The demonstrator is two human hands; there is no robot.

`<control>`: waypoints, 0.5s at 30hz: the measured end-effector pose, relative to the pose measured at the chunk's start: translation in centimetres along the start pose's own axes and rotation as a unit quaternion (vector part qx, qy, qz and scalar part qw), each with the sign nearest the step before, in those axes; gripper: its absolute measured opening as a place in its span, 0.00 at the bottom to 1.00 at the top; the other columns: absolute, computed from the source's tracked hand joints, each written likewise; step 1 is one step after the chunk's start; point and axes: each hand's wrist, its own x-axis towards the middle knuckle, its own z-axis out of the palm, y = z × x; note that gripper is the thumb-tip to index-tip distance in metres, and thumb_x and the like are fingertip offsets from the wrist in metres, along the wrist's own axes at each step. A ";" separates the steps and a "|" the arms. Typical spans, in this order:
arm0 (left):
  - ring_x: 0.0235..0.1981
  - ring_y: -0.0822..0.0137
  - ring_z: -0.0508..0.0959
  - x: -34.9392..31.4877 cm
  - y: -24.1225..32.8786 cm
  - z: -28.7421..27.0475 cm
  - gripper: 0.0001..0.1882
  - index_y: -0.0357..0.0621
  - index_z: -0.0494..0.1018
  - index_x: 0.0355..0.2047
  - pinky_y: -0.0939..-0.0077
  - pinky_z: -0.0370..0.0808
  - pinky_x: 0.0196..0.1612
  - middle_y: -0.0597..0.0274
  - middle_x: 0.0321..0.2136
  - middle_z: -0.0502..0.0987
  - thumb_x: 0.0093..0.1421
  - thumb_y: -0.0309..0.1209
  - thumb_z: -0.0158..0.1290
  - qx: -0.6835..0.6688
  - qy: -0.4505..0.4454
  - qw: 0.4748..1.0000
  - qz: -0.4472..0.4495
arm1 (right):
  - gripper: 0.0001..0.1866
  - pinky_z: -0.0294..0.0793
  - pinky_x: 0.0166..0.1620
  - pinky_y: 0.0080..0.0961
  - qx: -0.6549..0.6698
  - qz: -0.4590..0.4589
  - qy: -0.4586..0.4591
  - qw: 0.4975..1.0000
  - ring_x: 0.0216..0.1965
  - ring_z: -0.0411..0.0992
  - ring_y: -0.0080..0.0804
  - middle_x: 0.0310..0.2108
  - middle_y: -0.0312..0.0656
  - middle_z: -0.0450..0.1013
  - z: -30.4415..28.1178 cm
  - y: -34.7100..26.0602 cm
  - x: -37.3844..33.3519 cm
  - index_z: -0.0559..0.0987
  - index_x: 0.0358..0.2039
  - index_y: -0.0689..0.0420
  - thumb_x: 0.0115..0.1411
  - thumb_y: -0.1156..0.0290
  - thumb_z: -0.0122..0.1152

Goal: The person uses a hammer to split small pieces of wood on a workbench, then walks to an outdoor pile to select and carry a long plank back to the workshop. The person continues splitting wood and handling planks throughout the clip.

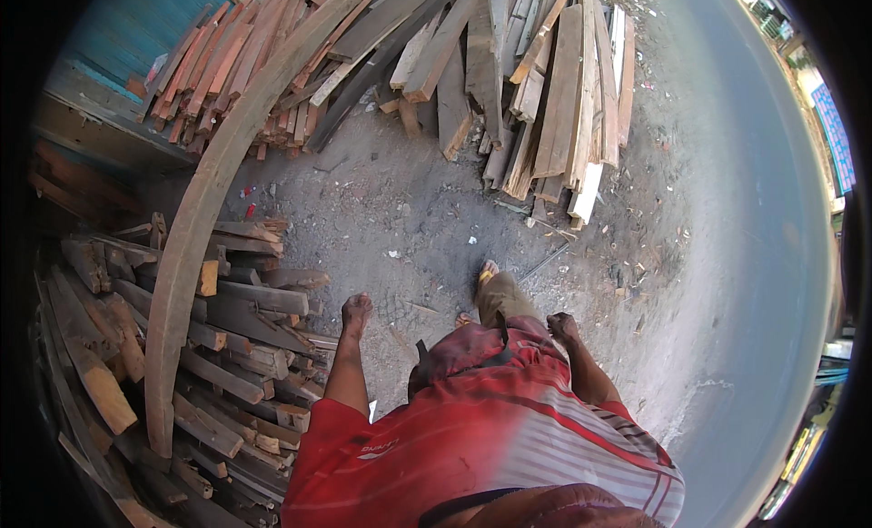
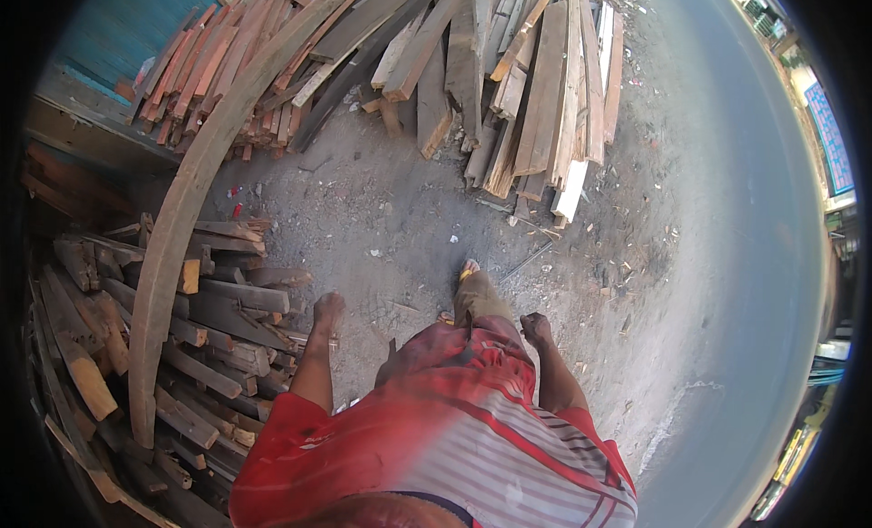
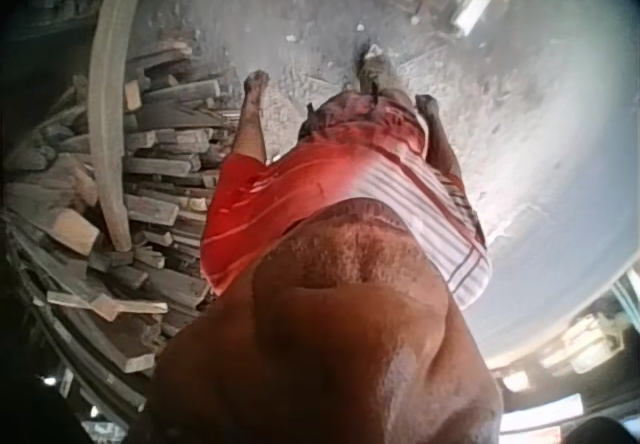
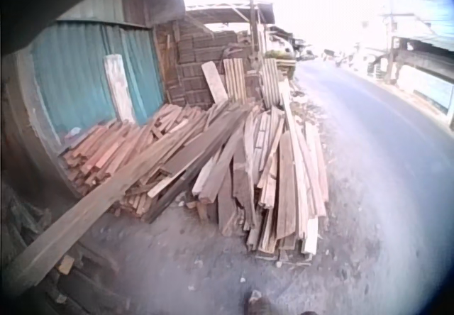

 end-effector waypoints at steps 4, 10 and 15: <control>0.21 0.78 0.67 5.3 3.6 1.2 0.11 0.43 0.72 0.34 0.82 0.64 0.24 0.72 0.23 0.68 0.63 0.38 0.50 0.014 -0.040 0.999 0.006 | 0.20 0.74 0.31 0.32 -0.076 0.016 -0.009 0.997 0.25 0.75 0.37 0.23 0.47 0.75 1.4 -3.5 3.6 0.77 0.29 0.65 0.55 0.57 0.55; 0.24 0.71 0.72 10.3 -2.8 -0.2 0.13 0.44 0.73 0.35 0.77 0.70 0.28 0.68 0.24 0.71 0.60 0.41 0.52 -0.104 -0.174 0.975 -0.088 | 0.21 0.73 0.37 0.37 -0.274 -0.153 -0.072 0.947 0.34 0.75 0.48 0.28 0.56 0.75 5.6 -8.3 13.9 0.79 0.27 0.61 0.52 0.52 0.56; 0.32 0.62 0.77 7.0 4.2 4.4 0.11 0.41 0.75 0.34 0.68 0.75 0.36 0.60 0.34 0.77 0.57 0.36 0.52 0.079 -0.011 0.980 -0.185 | 0.18 0.73 0.35 0.38 -0.231 -0.228 -0.045 0.945 0.34 0.75 0.47 0.31 0.55 0.76 6.3 -12.4 28.1 0.78 0.29 0.61 0.52 0.57 0.56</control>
